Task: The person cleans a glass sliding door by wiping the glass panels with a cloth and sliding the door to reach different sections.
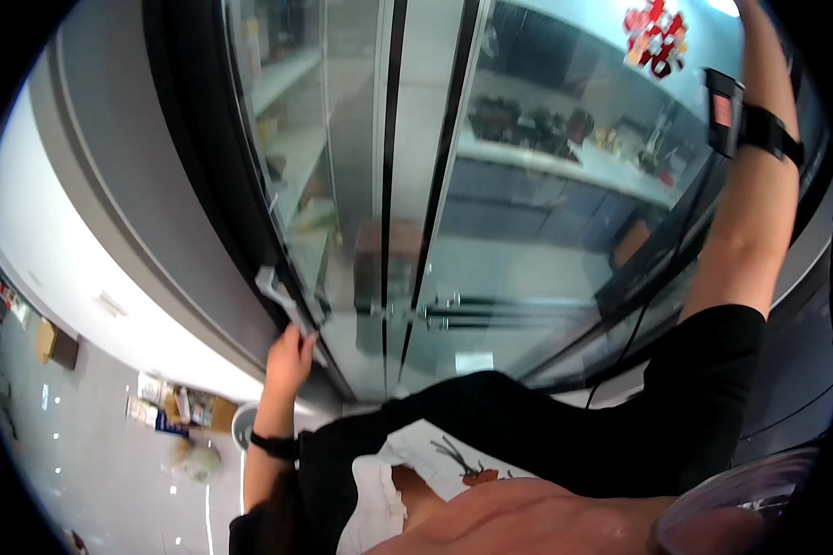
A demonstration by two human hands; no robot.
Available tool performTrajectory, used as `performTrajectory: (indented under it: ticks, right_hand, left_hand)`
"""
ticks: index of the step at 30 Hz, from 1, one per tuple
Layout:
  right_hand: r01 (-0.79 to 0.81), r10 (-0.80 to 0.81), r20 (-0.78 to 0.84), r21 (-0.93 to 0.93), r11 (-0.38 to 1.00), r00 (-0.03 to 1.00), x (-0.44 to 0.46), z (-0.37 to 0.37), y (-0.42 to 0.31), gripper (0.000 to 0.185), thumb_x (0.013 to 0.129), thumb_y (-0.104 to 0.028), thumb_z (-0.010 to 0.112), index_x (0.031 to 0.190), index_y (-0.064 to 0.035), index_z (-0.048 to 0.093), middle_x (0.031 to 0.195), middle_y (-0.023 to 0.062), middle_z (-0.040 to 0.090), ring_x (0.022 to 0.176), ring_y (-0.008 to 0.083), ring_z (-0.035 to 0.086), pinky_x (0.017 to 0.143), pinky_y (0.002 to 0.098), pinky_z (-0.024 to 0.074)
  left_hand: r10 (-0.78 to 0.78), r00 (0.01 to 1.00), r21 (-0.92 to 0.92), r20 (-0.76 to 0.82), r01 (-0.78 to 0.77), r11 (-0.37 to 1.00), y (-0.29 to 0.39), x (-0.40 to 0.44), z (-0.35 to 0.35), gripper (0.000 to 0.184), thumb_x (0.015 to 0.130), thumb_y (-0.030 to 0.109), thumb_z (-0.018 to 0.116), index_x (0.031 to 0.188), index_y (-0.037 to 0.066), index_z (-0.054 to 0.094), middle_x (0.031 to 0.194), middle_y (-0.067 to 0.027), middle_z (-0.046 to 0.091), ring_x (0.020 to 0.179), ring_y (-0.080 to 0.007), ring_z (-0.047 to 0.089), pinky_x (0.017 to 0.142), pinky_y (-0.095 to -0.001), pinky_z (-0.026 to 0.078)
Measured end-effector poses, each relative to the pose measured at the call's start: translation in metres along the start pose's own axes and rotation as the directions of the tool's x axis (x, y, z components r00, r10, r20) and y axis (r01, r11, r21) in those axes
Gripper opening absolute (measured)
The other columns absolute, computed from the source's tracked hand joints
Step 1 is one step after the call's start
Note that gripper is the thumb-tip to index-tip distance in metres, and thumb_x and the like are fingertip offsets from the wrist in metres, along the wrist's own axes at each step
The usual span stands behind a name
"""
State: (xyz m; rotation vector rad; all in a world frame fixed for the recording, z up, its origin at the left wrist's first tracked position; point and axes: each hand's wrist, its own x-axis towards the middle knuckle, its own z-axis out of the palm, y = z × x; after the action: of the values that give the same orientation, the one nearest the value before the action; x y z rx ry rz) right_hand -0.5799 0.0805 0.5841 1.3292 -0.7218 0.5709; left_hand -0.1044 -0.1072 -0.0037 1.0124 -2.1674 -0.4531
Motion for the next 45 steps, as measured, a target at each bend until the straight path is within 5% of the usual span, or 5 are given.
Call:
performTrajectory:
  ticks: [4,18,28,37,45]
  right_hand:
    - [-0.131,0.113,-0.103,-0.194,0.972,0.988,-0.101,-0.041,0.007,0.046,0.079,-0.042,0.062,0.103,-0.0028,0.057,0.104,0.0151,0.056,0.098,0.0302,0.052,0.085,0.0436,0.0434]
    - [-0.685,0.710,0.034,-0.236,0.689,0.703,-0.279,-0.041,-0.286,0.032,0.076,-0.008,0.064,0.106,-0.0031,0.055,0.123,0.0275,0.036,0.113,0.0399,0.040,0.095,0.0413,0.0340]
    - [-0.483,0.454,0.396,-0.030,0.875,0.798,-0.299,-0.022,-0.438,0.029,0.055,-0.008,0.067,0.081,-0.0203,0.061,0.121,0.0094,0.047,0.110,0.0345,0.042,0.091,0.0459,0.0332]
    - [-0.377,0.365,0.277,-0.010,0.926,0.889,-0.381,-0.041,-0.403,0.038,0.056,-0.007,0.065,0.084,-0.0211,0.044,0.110,0.0099,0.042,0.100,0.0388,0.045,0.081,0.0481,0.0385]
    - [-0.636,0.644,0.252,-0.123,0.762,0.723,-0.411,-0.052,-0.409,0.028,0.069,-0.006,0.068,0.091,-0.0110,0.051,0.113,0.0119,0.042,0.104,0.0338,0.045,0.090,0.0446,0.0369]
  left_hand:
    - [0.044,0.997,0.014,0.061,-0.045,0.999,0.004,0.005,-0.007,0.018,0.083,0.015,0.057,0.093,0.003,0.050,0.074,-0.0178,0.059,0.068,-0.0381,0.057,0.058,-0.0434,0.044]
    - [0.107,0.872,-0.140,0.477,-0.045,0.989,0.009,0.028,-0.015,0.016,0.087,0.015,0.049,0.096,0.002,0.053,0.094,-0.0162,0.062,0.084,-0.0358,0.058,0.070,-0.0403,0.046]
    - [0.458,0.718,-0.399,0.524,-0.268,0.877,0.042,0.036,0.018,0.042,0.082,0.018,0.058,0.121,0.013,0.045,0.081,-0.0144,0.060,0.074,-0.0314,0.059,0.064,-0.0390,0.046]
    - [0.509,0.861,-0.401,0.026,-0.457,0.794,0.037,0.092,0.069,0.061,0.075,0.024,0.067,0.128,0.007,0.042,0.130,-0.0143,0.044,0.116,-0.0310,0.045,0.093,-0.0335,0.039]
    - [0.609,0.724,-0.740,0.325,-0.207,0.640,0.048,0.113,0.121,0.067,0.072,0.028,0.069,0.129,0.008,0.041,0.124,-0.0129,0.050,0.110,-0.0301,0.049,0.091,-0.0326,0.039]
